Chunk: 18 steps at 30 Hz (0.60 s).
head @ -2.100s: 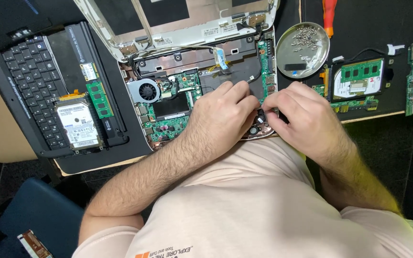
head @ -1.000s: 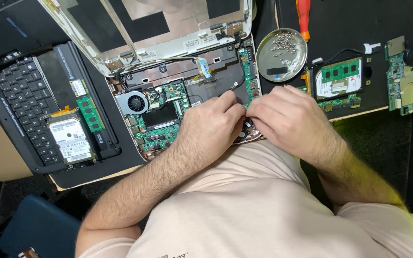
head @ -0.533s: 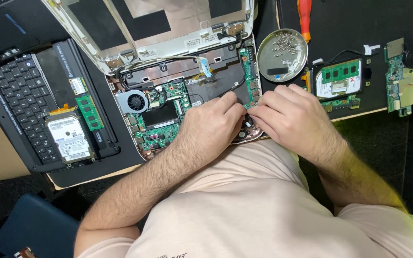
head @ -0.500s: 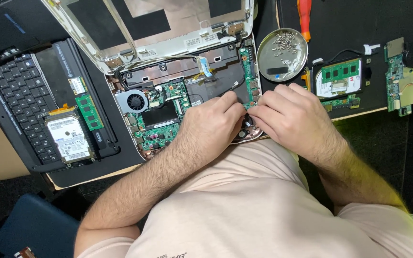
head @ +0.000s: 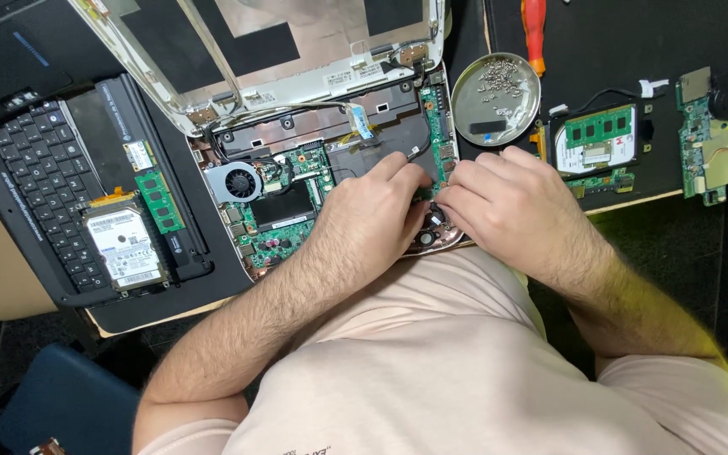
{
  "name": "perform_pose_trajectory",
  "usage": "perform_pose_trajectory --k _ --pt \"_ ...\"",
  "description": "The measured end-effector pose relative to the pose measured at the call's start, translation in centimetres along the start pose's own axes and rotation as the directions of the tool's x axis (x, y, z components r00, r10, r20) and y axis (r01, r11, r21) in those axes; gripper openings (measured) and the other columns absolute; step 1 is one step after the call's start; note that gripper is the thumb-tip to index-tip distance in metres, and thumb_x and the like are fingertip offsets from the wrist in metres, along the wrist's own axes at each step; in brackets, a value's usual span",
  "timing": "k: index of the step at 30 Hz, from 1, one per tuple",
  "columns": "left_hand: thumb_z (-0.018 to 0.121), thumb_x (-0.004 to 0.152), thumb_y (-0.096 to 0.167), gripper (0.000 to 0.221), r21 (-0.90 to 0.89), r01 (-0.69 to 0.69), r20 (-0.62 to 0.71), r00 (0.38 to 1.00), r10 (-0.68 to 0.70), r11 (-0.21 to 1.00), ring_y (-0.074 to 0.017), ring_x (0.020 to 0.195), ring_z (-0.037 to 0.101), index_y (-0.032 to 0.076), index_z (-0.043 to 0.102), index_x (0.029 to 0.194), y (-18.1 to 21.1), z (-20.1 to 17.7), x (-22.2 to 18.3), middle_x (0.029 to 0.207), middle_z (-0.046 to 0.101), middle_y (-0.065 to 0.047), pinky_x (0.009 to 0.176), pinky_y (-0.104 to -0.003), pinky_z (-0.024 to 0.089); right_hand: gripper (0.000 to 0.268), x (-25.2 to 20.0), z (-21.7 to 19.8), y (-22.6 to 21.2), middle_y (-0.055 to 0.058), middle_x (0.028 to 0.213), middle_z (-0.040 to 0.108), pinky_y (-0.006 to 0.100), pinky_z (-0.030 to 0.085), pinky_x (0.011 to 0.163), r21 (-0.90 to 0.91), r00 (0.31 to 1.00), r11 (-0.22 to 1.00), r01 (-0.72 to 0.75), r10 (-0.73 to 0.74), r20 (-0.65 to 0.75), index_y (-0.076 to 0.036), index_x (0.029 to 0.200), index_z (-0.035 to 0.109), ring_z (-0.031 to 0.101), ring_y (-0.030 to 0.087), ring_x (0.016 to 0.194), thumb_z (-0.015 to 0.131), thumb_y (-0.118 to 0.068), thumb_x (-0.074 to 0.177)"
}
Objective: Reassembling a laptop by installing RAM modules, connecting internal ribbon cables, and fitting the top casing.
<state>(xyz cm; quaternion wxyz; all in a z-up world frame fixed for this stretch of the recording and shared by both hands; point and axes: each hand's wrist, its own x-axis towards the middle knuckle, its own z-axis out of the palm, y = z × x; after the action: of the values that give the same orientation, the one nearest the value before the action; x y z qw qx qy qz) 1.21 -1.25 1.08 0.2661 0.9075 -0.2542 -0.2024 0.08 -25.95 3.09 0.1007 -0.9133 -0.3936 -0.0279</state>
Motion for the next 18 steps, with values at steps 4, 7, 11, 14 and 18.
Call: perform_pose_trajectory --k 4,7,11,14,18 --pt "0.081 0.111 0.028 0.021 0.000 0.023 0.068 0.997 -0.023 1.000 -0.0425 0.091 0.082 0.014 0.082 0.127 -0.1 -0.4 1.2 0.111 0.073 -0.008 0.066 -0.069 0.066 0.024 -0.1 0.0 -0.1 0.001 0.098 0.064 0.044 0.048 0.078 -0.013 1.000 1.000 -0.016 0.016 0.026 -0.020 0.099 0.075 0.064 0.028 0.090 0.083 -0.019 0.121" --pt "0.082 0.106 0.026 0.019 -0.024 0.041 0.121 0.992 -0.038 0.999 -0.0433 0.101 0.082 0.016 0.085 0.122 -0.3 -0.7 2.0 0.113 0.080 -0.010 0.076 -0.067 0.065 0.016 0.0 0.2 -0.2 -0.001 0.102 0.067 0.045 0.052 0.080 0.010 0.995 0.997 -0.074 0.073 0.062 -0.022 0.104 0.078 0.069 0.029 0.094 0.085 -0.026 0.118" --pt "0.079 0.102 0.021 0.014 0.003 0.052 0.147 0.988 -0.051 0.999 -0.0483 0.100 0.082 0.013 0.080 0.113 -0.2 -0.2 2.5 0.113 0.082 -0.013 0.079 -0.069 0.065 0.017 1.0 -0.1 -0.5 -0.001 0.102 0.069 0.049 0.061 0.081 -0.022 0.955 0.981 -0.193 0.193 0.225 -0.025 0.098 0.079 0.076 0.029 0.097 0.087 -0.036 0.108" --pt "0.077 0.103 0.020 0.012 0.042 0.051 0.141 0.988 -0.056 0.998 -0.0507 0.098 0.082 0.010 0.077 0.109 -0.1 0.2 2.7 0.111 0.083 -0.015 0.079 -0.071 0.065 0.023 2.1 -0.4 -0.6 -0.003 0.102 0.072 0.051 0.065 0.077 -0.110 0.908 0.965 -0.237 0.261 0.328 -0.026 0.091 0.078 0.079 0.029 0.098 0.088 -0.041 0.105" --pt "0.083 0.103 0.022 0.018 0.036 0.017 0.102 0.995 -0.021 0.999 -0.0478 0.099 0.082 0.010 0.074 0.111 -0.5 0.4 2.1 0.113 0.082 -0.015 0.077 -0.069 0.064 0.031 2.4 -0.5 -0.3 -0.005 0.101 0.072 0.050 0.066 0.071 -0.164 0.882 0.957 -0.238 0.284 0.376 -0.028 0.092 0.078 0.082 0.025 0.098 0.092 -0.053 0.103"
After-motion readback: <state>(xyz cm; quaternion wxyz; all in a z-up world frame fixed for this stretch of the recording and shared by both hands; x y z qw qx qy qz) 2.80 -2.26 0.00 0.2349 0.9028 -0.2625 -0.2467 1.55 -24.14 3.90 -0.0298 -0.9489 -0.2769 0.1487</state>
